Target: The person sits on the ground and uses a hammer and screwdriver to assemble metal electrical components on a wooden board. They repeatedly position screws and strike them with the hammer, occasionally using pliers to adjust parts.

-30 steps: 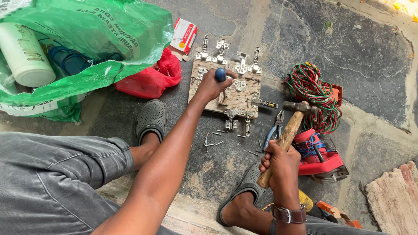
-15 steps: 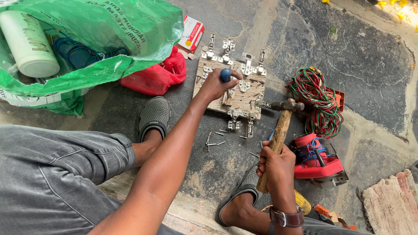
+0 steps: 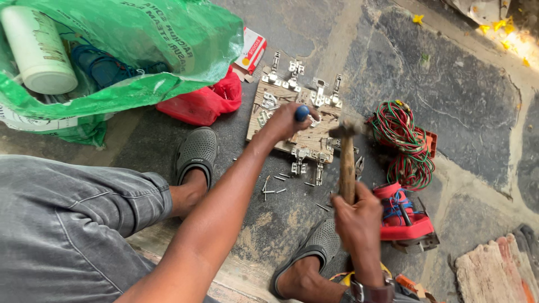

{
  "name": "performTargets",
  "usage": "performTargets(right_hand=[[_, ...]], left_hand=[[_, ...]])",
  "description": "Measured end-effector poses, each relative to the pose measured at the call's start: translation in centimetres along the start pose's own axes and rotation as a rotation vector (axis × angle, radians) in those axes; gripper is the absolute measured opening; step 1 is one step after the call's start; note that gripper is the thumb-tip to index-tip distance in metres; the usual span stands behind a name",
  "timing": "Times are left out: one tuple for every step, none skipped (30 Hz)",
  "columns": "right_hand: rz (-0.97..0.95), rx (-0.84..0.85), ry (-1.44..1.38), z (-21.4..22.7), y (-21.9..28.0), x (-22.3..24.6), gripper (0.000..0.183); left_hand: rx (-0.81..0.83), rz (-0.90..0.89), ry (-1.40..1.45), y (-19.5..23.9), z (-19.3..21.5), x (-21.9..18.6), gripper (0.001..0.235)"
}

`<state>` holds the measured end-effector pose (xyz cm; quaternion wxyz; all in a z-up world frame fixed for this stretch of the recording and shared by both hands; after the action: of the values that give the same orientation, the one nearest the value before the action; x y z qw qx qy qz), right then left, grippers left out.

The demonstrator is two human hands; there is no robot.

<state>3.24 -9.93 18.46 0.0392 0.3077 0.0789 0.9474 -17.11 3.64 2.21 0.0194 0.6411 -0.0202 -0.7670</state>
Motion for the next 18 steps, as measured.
performTargets(right_hand=[[0.133, -0.046, 0.114, 0.8, 0.1, 1.7, 0.016], [0.248, -0.12, 0.083, 1.7, 0.5, 3.2, 0.017], [0.363, -0.194, 0.051, 2.7, 0.8, 4.5, 0.019], [0.477, -0.268, 0.017, 3.4, 1.2, 5.7, 0.02], [0.465, -0.239, -0.116, 3.4, 0.9, 5.9, 0.022], [0.453, -0.213, -0.25, 3.3, 0.5, 6.0, 0.023], [0.441, -0.186, -0.384, 3.0, 0.1, 5.9, 0.025], [0.515, -0.188, -0.256, 2.5, -0.4, 6.5, 0.022], [0.588, -0.19, -0.128, 1.5, -1.0, 7.0, 0.02], [0.659, -0.191, 0.002, 0.5, -1.7, 7.3, 0.018], [0.607, -0.097, 0.157, -0.8, -2.9, 6.8, 0.018], [0.556, -0.002, 0.309, -1.9, -4.1, 6.1, 0.019], [0.501, 0.091, 0.461, -2.9, -5.0, 5.3, 0.019], [0.485, 0.062, 0.412, -2.6, -5.7, 5.2, 0.019], [0.469, 0.034, 0.362, -2.1, -6.4, 5.2, 0.019], [0.437, 0.025, 0.314, -1.5, -5.8, 4.7, 0.019], [0.45, 0.033, 0.256, -0.9, -4.9, 4.6, 0.02], [0.467, 0.021, 0.202, 0.0, -4.9, 5.2, 0.021]], left_hand=[[-0.026, -0.053, -0.017, 0.3, 0.2, -0.5, 0.019], [-0.047, -0.101, -0.031, 0.6, 0.2, -0.8, 0.018], [-0.067, -0.15, -0.046, 0.8, 0.3, -1.1, 0.018], [-0.058, -0.135, -0.027, 0.9, 0.3, -0.9, 0.018], [-0.05, -0.121, -0.008, 0.9, 0.3, -0.7, 0.019], [-0.042, -0.111, 0.01, 0.9, 0.2, -0.5, 0.02], [-0.033, -0.079, 0.011, 0.9, 0.1, 0.0, 0.02], [-0.027, -0.053, 0.012, 0.7, 0.0, 0.3, 0.02], [-0.022, -0.026, 0.013, 0.6, -0.2, 0.8, 0.02], [-0.024, -0.019, 0.012, 0.5, -0.5, 1.3, 0.027], [-0.027, -0.012, 0.011, 0.4, -0.8, 1.8, 0.035], [-0.034, -0.005, 0.009, 0.3, -1.0, 2.4, 0.044], [-0.047, -0.035, -0.009, -0.1, -1.1, 2.8, 0.036], [-0.062, -0.065, -0.026, -0.7, -1.1, 3.3, 0.028], [-0.077, -0.093, -0.043, -1.4, -0.9, 3.8, 0.022], [-0.063, -0.1, 0.151, -1.0, -0.9, 4.9, 0.024], [-0.052, -0.106, 0.344, -0.5, -0.8, 6.0, 0.028], [-0.036, -0.135, 0.54, -1.2, -0.7, 6.3, 0.032]])
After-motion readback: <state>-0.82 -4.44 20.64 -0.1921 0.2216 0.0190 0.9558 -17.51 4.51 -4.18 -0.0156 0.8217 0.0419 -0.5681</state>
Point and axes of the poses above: each hand's wrist, its own y-axis away from the middle knuckle, its own z-axis out of the back of the hand, x = y × z, the point moved 7 cm from there along -y, towards the middle knuckle, and after that the axes turned 6 degrees about y, right-handed, at the moved point
